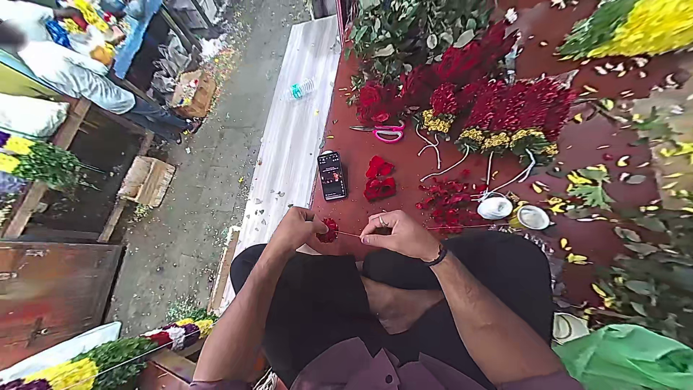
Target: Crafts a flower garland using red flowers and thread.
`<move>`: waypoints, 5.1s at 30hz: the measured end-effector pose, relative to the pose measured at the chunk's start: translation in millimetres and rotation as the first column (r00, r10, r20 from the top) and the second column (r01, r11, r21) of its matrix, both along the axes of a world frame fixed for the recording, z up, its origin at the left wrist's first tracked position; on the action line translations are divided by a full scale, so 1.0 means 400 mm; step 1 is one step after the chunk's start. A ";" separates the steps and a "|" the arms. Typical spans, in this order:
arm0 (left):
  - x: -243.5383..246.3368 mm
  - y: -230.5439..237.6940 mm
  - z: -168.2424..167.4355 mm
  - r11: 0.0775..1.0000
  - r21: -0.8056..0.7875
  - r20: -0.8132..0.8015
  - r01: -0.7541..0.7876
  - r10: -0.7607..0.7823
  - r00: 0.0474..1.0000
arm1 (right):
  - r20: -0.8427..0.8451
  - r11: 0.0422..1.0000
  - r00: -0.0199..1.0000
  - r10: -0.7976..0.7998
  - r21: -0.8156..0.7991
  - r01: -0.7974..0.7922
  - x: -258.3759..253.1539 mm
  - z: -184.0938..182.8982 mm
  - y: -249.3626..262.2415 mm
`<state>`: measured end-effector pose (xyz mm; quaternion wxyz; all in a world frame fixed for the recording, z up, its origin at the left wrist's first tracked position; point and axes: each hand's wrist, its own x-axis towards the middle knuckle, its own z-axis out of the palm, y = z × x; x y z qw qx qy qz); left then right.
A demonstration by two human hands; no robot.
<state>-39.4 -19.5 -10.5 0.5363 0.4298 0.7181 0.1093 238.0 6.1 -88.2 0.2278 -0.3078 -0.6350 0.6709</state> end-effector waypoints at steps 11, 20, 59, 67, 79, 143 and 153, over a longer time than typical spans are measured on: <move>0.291 0.044 0.271 0.626 0.080 -0.006 0.775 -0.778 0.629 | -0.485 0.986 0.861 -0.152 -0.133 0.099 0.042 0.062 0.023; 0.302 0.152 0.170 0.822 0.489 -0.179 0.291 -0.232 0.956 | -0.618 0.970 0.759 -0.206 -0.231 0.075 0.041 0.006 0.004; 0.042 -0.059 -0.124 0.952 0.004 -0.013 0.307 -0.306 0.952 | 0.548 0.741 0.684 -0.481 -0.163 0.652 0.111 -0.305 0.311; 0.037 -0.068 -0.113 0.963 0.030 -0.003 0.267 -0.267 0.964 | 0.364 0.763 0.754 -0.546 -0.156 0.628 0.103 -0.199 0.233; 0.039 -0.066 -0.124 0.961 0.026 -0.009 0.275 -0.275 0.961 | 0.302 0.703 0.798 -0.522 -0.377 0.603 0.090 -0.116 0.149; 0.064 -0.071 -0.131 0.985 0.101 0.192 0.143 -0.160 0.968 | 0.299 0.926 0.930 -0.211 -0.243 0.288 -0.089 -0.037 -0.058; 0.022 -0.035 -0.093 0.994 0.017 -0.005 0.111 -0.111 0.994 | 0.272 0.993 0.961 0.058 -0.112 -0.028 -0.056 -0.075 -0.020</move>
